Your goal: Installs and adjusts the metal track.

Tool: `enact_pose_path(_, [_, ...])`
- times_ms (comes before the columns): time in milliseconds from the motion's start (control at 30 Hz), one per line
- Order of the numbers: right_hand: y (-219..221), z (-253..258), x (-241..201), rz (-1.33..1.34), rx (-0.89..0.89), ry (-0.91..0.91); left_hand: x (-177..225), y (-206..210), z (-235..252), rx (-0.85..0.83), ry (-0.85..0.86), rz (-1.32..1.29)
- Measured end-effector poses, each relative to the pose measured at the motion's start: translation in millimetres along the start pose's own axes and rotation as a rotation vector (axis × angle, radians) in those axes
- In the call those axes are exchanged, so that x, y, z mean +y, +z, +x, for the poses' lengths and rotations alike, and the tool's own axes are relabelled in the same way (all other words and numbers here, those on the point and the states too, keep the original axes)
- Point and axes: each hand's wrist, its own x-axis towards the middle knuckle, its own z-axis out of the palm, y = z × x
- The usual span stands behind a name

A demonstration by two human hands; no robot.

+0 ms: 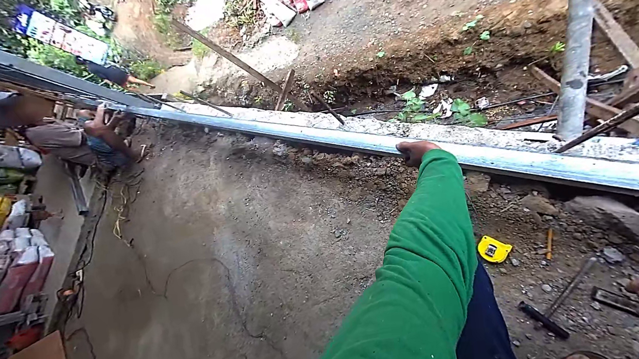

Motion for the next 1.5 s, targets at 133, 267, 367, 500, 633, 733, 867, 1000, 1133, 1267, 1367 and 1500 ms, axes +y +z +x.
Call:
enact_pose_path(133, [-0.4, -1.0, -1.2, 0.017, 0.007, -0.004, 18.5, -21.5, -32.1, -0.035, -0.005, 0.062])
enact_pose_path(267, [-0.7, 0.3, 1.4, 0.022, 0.003, -0.004, 27.1, -29.1, -45.9, -0.031, -0.008, 0.077])
enact_pose_path(367, [-0.6, 0.5, 0.7, 0.024, 0.003, 0.003, 31.3, -33.3, -52.3, -0.028, -0.010, 0.091])
enact_pose_path(500, [-0.6, 0.7, 1.2, 0.026, 0.005, 0.004, 31.3, -32.5, -52.0, -0.025, -0.013, 0.099])
enact_pose_path(633, [0.0, 1.4, 3.8, 0.022, 0.018, 0.004, 13.6, -14.2, -23.7, -0.010, 0.009, 0.057])
enact_pose_path(733, [0.4, 2.8, 6.7, 0.011, 0.020, 0.004, -0.8, 0.5, 0.3, 0.007, 0.040, 0.060])
enact_pose_path(867, [0.1, 0.1, 4.5, 0.012, 0.042, 0.019, 4.3, -17.1, -18.7, -0.111, 0.048, 0.077])
enact_pose_path(1000, [0.2, 0.2, 3.6, -0.004, 0.046, 0.015, -6.8, -5.7, 3.0, -0.117, 0.064, 0.065])
enact_pose_path(1133, [0.7, 0.4, 2.2, 0.005, 0.044, 0.005, -4.8, -10.3, 0.3, -0.110, 0.095, 0.105])
enact_pose_path(1267, [1.2, 2.0, 2.8, 0.000, 0.043, 0.009, -1.8, -10.4, -2.1, -0.090, 0.100, 0.111])
enact_pose_path(1367, [1.3, 2.1, 5.9, 0.004, 0.041, 0.018, -3.5, -8.6, -3.7, -0.083, 0.084, 0.107])
enact_pose_path(1500, [4.1, 7.5, 12.8, -0.007, 0.081, 0.000, 4.7, -18.1, -16.4, -0.106, 0.123, 0.149])
